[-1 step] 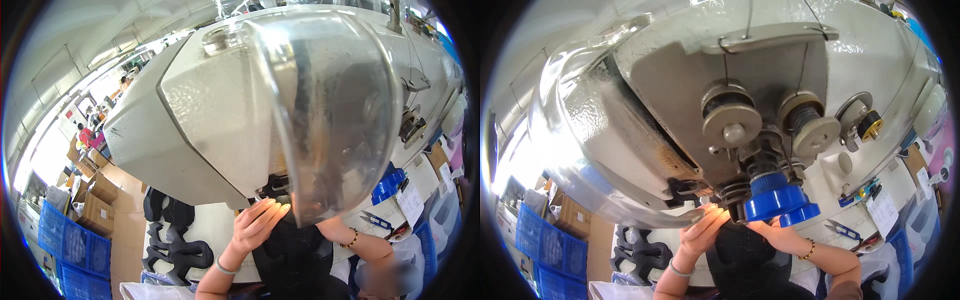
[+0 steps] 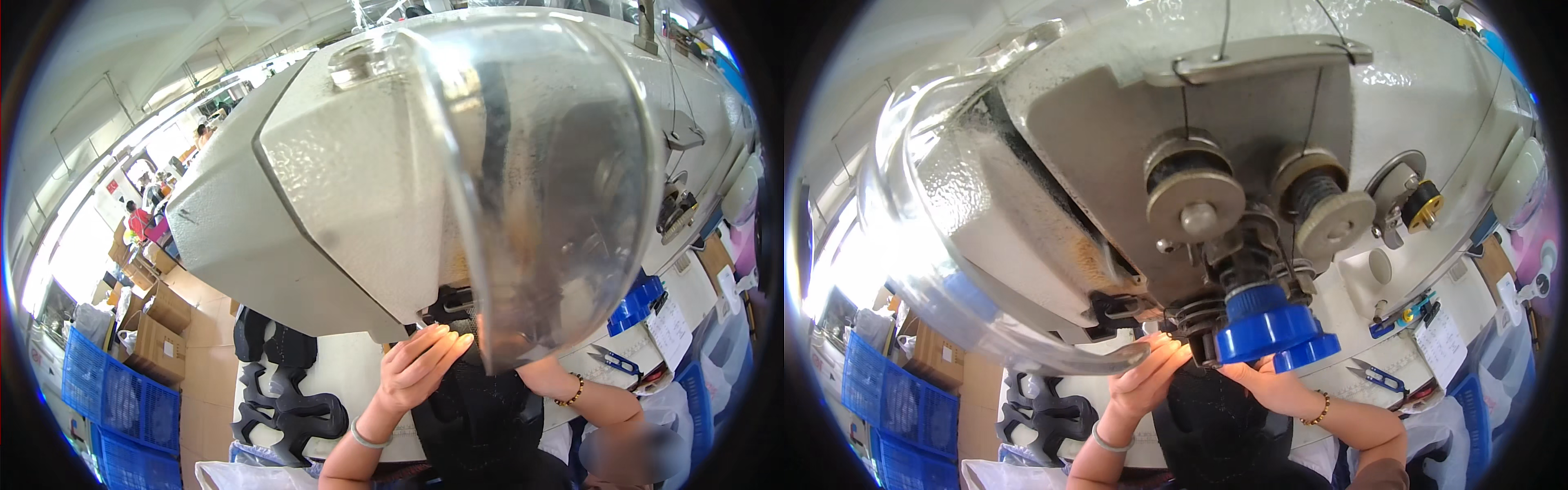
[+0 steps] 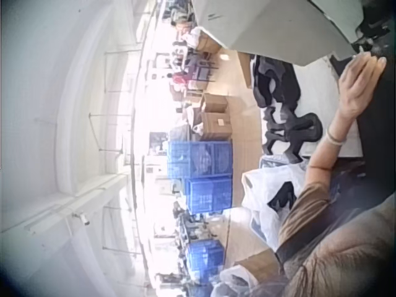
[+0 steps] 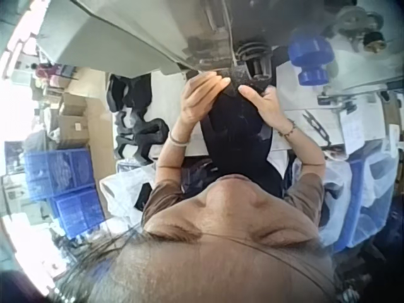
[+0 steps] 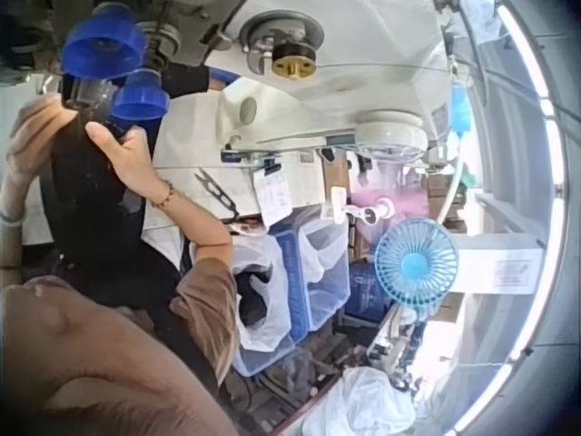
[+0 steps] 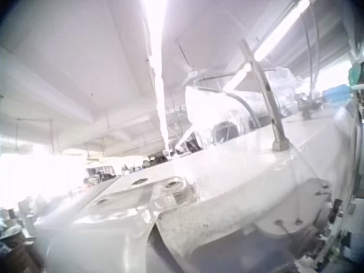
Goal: The person sews fabric pieces together using a sewing machine, cuts thread using snips, and stitches additional fabric components into the piece.
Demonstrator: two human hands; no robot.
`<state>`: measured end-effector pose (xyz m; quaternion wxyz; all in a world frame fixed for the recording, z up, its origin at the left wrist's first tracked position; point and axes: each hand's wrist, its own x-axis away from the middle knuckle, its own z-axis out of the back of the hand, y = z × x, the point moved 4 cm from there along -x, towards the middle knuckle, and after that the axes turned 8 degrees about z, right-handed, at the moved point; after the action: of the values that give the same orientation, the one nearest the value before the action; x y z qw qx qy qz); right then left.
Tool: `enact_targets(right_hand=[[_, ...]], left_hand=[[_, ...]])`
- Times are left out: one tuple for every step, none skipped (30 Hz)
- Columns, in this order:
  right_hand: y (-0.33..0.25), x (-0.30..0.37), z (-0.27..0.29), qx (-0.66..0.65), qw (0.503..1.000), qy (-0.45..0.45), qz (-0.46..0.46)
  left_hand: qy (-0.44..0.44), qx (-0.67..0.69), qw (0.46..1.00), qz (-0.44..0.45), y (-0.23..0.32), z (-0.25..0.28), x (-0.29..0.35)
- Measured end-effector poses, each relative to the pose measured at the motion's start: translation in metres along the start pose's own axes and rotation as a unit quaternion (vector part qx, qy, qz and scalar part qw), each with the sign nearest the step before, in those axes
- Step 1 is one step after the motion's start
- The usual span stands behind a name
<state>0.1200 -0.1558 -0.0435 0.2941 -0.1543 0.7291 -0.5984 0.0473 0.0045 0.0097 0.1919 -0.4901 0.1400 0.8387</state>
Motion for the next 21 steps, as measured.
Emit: enact_targets(right_hand=[[-0.001,0.0,-0.001,0.001,1.0,0.0,-0.002],[-0.005,0.0,-0.004,-0.013,1.0,-0.012,0.023],[-0.008,0.0,-0.006,-0.027,0.998,-0.024,0.048],[-0.003,0.0,-0.004,-0.027,0.998,-0.023,0.046],[0.011,0.002,-0.003,-0.045,0.998,-0.042,-0.025],[0.021,0.005,-0.004,-0.064,0.992,-0.06,-0.095],[0.021,0.007,-0.005,-0.063,0.992,-0.059,-0.096],[0.018,0.007,-0.007,-0.125,0.987,-0.047,-0.086],[0.017,0.006,-0.007,-0.186,0.979,-0.035,-0.076],[0.017,0.006,-0.006,-0.186,0.979,-0.035,-0.075],[0.021,0.008,-0.006,-0.139,0.983,-0.056,-0.108],[0.024,0.009,-0.006,-0.092,0.983,-0.077,-0.141],[0.03,0.009,-0.007,-0.093,0.982,-0.079,-0.141],[0.033,0.008,-0.008,-0.124,0.985,-0.074,-0.093],[0.032,0.007,-0.008,-0.154,0.985,-0.069,-0.044],[0.032,0.008,-0.006,-0.152,0.985,-0.067,-0.044],[0.029,0.009,-0.005,-0.121,0.989,-0.082,-0.038],[0.028,0.01,-0.005,-0.089,0.991,-0.096,-0.032],[0.029,0.011,-0.004,-0.089,0.991,-0.097,-0.03],[0.031,0.011,-0.005,-0.106,0.989,-0.1,-0.028],[0.033,0.011,-0.006,-0.123,0.987,-0.103,-0.025]], left_hand=[[0.0,0.002,1.0,0.002,-0.001,0.0,0.0],[0.0,0.004,1.0,0.004,-0.001,0.0,0.001],[0.0,0.005,1.0,0.006,-0.002,0.0,0.0],[-0.005,-0.008,1.0,0.012,-0.004,0.0,0.0],[-0.01,-0.021,1.0,0.017,-0.004,0.0,0.0],[-0.009,-0.019,1.0,0.018,-0.004,0.001,0.0],[-0.019,-0.02,0.999,0.031,-0.003,0.001,-0.001],[-0.029,-0.022,0.998,0.044,-0.004,0.001,-0.001],[-0.029,-0.022,0.998,0.045,-0.004,0.002,-0.002],[-0.033,-0.021,0.998,0.054,-0.004,0.003,-0.002],[-0.038,-0.022,0.997,0.064,-0.005,0.004,-0.001],[-0.038,-0.024,0.997,0.065,-0.006,0.005,0.0],[-0.05,-0.043,0.996,0.068,-0.008,0.004,0.003],[-0.06,-0.057,0.994,0.07,-0.009,0.003,0.004],[-0.06,-0.054,0.994,0.069,-0.009,0.003,0.003],[-0.066,-0.045,0.993,0.085,-0.01,0.004,0.002],[-0.072,-0.035,0.992,0.101,-0.011,0.004,0.001],[-0.072,-0.032,0.992,0.1,-0.011,0.004,0.001],[-0.087,-0.037,0.989,0.113,-0.011,0.004,0.001],[-0.102,-0.043,0.986,0.128,-0.013,0.004,0.002],[-0.102,-0.045,0.985,0.129,-0.014,0.004,0.002]])
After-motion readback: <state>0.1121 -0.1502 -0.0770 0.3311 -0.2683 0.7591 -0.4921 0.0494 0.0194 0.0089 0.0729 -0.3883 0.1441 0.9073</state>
